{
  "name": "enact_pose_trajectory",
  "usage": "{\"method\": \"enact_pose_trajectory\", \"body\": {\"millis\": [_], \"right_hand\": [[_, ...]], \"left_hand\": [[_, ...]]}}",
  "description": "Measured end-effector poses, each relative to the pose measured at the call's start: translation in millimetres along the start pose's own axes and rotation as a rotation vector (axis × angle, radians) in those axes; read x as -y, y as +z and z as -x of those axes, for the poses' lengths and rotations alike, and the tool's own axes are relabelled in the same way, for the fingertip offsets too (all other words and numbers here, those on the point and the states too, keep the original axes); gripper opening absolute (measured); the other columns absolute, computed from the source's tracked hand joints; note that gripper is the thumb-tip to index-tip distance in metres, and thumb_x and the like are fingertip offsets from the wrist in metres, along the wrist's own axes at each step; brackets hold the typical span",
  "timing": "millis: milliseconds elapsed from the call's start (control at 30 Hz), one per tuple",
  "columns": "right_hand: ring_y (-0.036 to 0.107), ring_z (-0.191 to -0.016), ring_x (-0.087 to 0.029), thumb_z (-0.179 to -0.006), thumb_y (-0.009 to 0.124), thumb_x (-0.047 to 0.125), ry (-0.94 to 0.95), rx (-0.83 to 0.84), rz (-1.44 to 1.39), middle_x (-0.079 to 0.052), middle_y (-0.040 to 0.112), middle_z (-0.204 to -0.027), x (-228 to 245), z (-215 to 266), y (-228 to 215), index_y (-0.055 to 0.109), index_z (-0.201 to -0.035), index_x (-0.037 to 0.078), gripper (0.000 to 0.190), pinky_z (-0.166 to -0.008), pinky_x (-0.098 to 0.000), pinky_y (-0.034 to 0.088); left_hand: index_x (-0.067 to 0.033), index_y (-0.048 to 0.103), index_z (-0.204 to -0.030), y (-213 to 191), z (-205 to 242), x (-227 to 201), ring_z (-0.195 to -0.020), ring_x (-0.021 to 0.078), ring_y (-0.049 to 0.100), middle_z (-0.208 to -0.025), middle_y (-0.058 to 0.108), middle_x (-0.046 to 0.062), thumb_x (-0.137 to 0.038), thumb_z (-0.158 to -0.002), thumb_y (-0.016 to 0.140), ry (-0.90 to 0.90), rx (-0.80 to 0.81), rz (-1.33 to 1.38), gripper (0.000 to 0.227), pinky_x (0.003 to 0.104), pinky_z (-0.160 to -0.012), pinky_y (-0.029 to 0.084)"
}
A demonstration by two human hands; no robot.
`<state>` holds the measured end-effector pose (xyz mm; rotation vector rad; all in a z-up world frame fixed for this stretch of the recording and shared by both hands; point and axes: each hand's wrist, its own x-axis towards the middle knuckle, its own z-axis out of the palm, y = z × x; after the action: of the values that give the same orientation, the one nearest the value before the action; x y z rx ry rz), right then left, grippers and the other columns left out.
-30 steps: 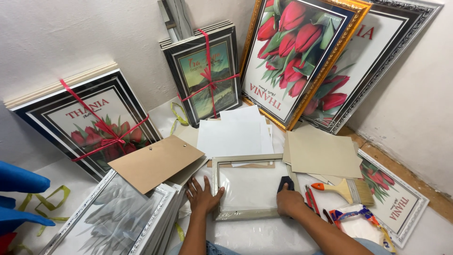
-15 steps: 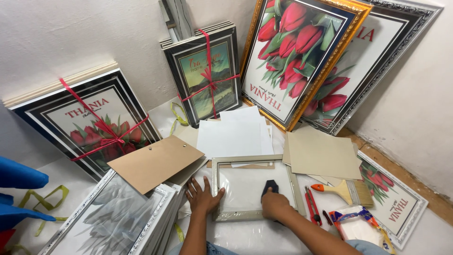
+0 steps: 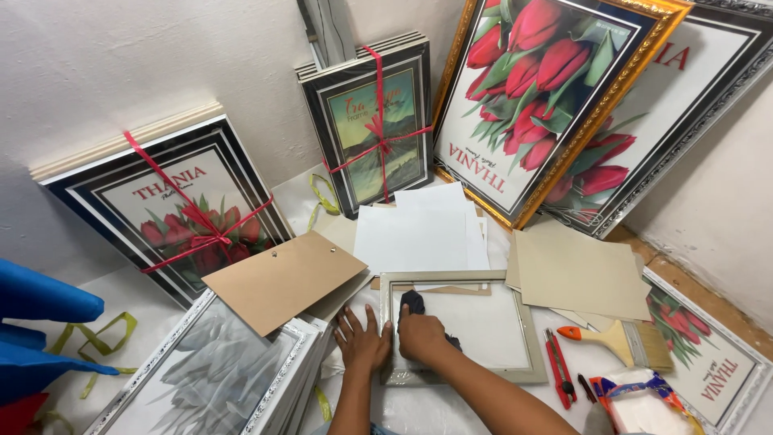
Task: Cleaning the glass of a picture frame and assembling it with artwork and a backing board
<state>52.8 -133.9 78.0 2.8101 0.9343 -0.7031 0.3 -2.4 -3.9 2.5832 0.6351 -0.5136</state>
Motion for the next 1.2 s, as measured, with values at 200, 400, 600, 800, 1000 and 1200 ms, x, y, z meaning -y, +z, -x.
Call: {"method": "enact_pose_trajectory", "body": {"millis": [200,400,600,800,1000,1200], "right_hand": [[0.071,-0.077,-0.032,-0.091,0.056,0.016,0.051,0.018,-0.03,-0.017,0.074,-0.098,-6,-16,-8,0.026,-0.157,-0.005,0.076,-0.066,-0.0427,0.056],[0.07,-0.075,-0.027,-0.09,0.057,0.015,0.122,0.106,0.021,-0.013,0.074,-0.1,-47,30,-20,0.022,-0.163,0.013,0.081,-0.066,-0.0406,0.055],[0.071,-0.094,-0.029,-0.09,0.05,0.014,0.218,0.173,0.055,-0.008,0.072,-0.114,-133,78,6,0.031,-0.159,0.023,0.072,-0.08,-0.0409,0.054],[0.068,-0.091,-0.022,-0.09,0.046,0.008,0.372,0.33,-0.072,-0.005,0.072,-0.116,-150,124,-6,0.014,-0.164,0.035,0.085,-0.089,-0.0342,0.053],[0.07,-0.104,-0.027,-0.09,0.043,0.017,0.4,0.276,-0.194,-0.007,0.069,-0.13,-152,111,4,0.017,-0.164,0.027,0.079,-0.085,-0.0383,0.055],[0.07,-0.103,-0.031,-0.09,0.044,0.017,0.368,0.24,-0.205,-0.01,0.071,-0.125,-159,95,15,0.023,-0.162,0.016,0.075,-0.085,-0.0426,0.056]], "left_hand": [[-0.0198,0.009,-0.164,5,-4,2,-0.155,0.0464,-0.015,-0.169,-0.01,0.026,-0.065,-0.1,0.021,0.007,-0.031,-0.015,0.08,0.063,-0.121,-0.002],[-0.0185,0.009,-0.164,11,-9,7,-0.154,0.048,-0.015,-0.168,-0.011,0.028,-0.068,-0.098,0.019,0.023,-0.039,-0.018,0.083,0.064,-0.12,-0.001],[-0.0198,0.007,-0.164,14,-9,10,-0.155,0.0474,-0.014,-0.169,-0.01,0.026,-0.07,-0.097,0.018,0.023,-0.025,-0.035,0.084,0.063,-0.121,-0.002],[-0.0204,0.005,-0.165,10,-9,8,-0.155,0.0465,-0.013,-0.169,-0.012,0.025,-0.07,-0.097,0.015,0.016,-0.015,-0.044,0.084,0.062,-0.122,-0.002],[-0.0227,-0.011,-0.165,12,-11,7,-0.155,0.0473,-0.003,-0.168,-0.004,0.028,-0.07,-0.096,0.033,0.017,-0.096,-0.011,0.094,0.063,-0.12,0.007],[-0.0142,0.009,-0.165,-9,9,-9,-0.141,0.0394,0.039,-0.157,0.036,0.022,-0.056,-0.095,0.05,0.18,-0.522,0.032,0.091,0.054,-0.108,0.036]]}}
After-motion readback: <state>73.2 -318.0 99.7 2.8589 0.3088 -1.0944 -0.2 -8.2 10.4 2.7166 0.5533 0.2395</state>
